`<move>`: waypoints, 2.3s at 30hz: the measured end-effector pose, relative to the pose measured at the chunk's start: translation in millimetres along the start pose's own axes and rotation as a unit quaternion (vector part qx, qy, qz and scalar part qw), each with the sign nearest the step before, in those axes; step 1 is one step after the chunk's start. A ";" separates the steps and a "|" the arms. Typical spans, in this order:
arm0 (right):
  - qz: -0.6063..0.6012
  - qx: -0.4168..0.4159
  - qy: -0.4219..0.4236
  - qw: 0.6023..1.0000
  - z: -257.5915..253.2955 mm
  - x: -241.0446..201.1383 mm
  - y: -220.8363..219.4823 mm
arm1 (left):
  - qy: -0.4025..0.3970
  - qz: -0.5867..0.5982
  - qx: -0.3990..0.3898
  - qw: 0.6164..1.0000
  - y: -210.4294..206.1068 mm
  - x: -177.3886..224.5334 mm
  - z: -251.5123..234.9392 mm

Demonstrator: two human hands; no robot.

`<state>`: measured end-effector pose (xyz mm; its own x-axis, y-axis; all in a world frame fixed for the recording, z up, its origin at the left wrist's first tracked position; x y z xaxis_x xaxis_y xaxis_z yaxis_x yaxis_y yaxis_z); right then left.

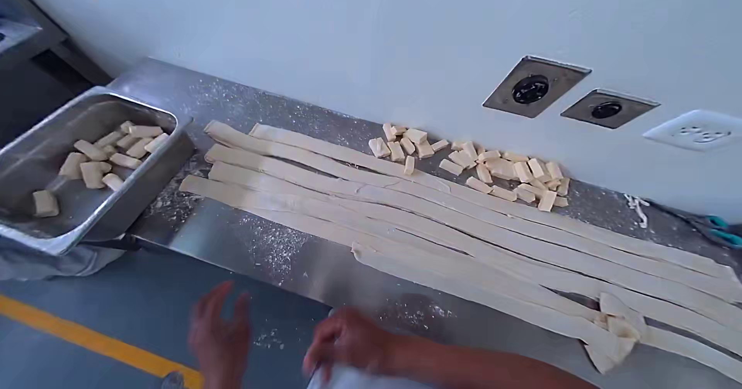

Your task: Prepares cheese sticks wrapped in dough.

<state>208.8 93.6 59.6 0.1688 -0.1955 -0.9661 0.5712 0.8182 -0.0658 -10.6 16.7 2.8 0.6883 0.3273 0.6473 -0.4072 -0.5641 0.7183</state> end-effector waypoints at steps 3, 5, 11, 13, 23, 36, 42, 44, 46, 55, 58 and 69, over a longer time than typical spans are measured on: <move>0.122 0.176 -0.040 0.976 24.5 10.4 55.5 | -0.028 0.081 -0.162 0.983 -69.6 84.5 -7.7; 0.257 0.198 -0.029 0.946 38.8 10.4 82.2 | -0.027 0.048 -0.235 0.970 -115.1 107.2 -7.3; 0.340 0.196 -0.074 0.917 17.0 26.2 129.3 | -0.146 0.101 -0.190 0.966 -144.1 123.3 3.1; 0.273 0.153 -0.068 0.947 4.8 21.4 139.0 | -0.191 0.175 -0.129 0.957 -132.3 130.3 6.8; 0.346 0.095 0.041 0.932 -14.5 -40.2 147.7 | 0.331 0.587 -0.176 0.717 -149.2 185.5 34.6; 0.555 0.386 -0.084 0.732 -31.7 38.7 385.5 | 0.490 0.524 -0.118 0.687 -166.2 142.3 -8.4; 0.399 0.429 0.028 0.810 -7.7 14.9 291.7 | 0.470 0.476 -0.055 0.741 -158.4 125.1 -22.1; 0.345 0.381 0.077 0.854 -1.1 26.8 219.7 | 0.472 0.469 -0.051 0.745 -157.5 124.1 -21.5; 0.285 0.325 0.062 0.900 -0.2 39.7 157.8 | 0.477 0.470 -0.064 0.739 -157.1 122.7 -15.1; 0.351 0.267 0.040 0.897 -28.9 69.6 96.1 | 0.430 0.443 -0.069 0.784 -149.8 99.6 -10.6; 0.374 0.279 0.061 0.882 -32.0 71.4 90.9 | 0.398 0.417 -0.041 0.816 -138.4 90.1 -31.2; 0.357 0.393 0.028 0.847 8.9 85.0 107.1 | -0.203 0.129 -0.100 0.965 -178.6 105.2 37.3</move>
<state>291.4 159.9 -27.4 0.6704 0.2411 -0.7017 0.7021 0.0995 0.7050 157.0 123.6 -66.9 0.7099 -0.1516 0.6878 -0.6772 -0.4156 0.6072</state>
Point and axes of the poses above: each hand's wrist, its own z-axis away from the middle knuckle, its own y-axis out of the back of the hand, x = y × z, the point moved 2 cm from there along -z, towards the middle knuckle, and after that the axes turned 9 degrees about x, right-handed, at the moved point
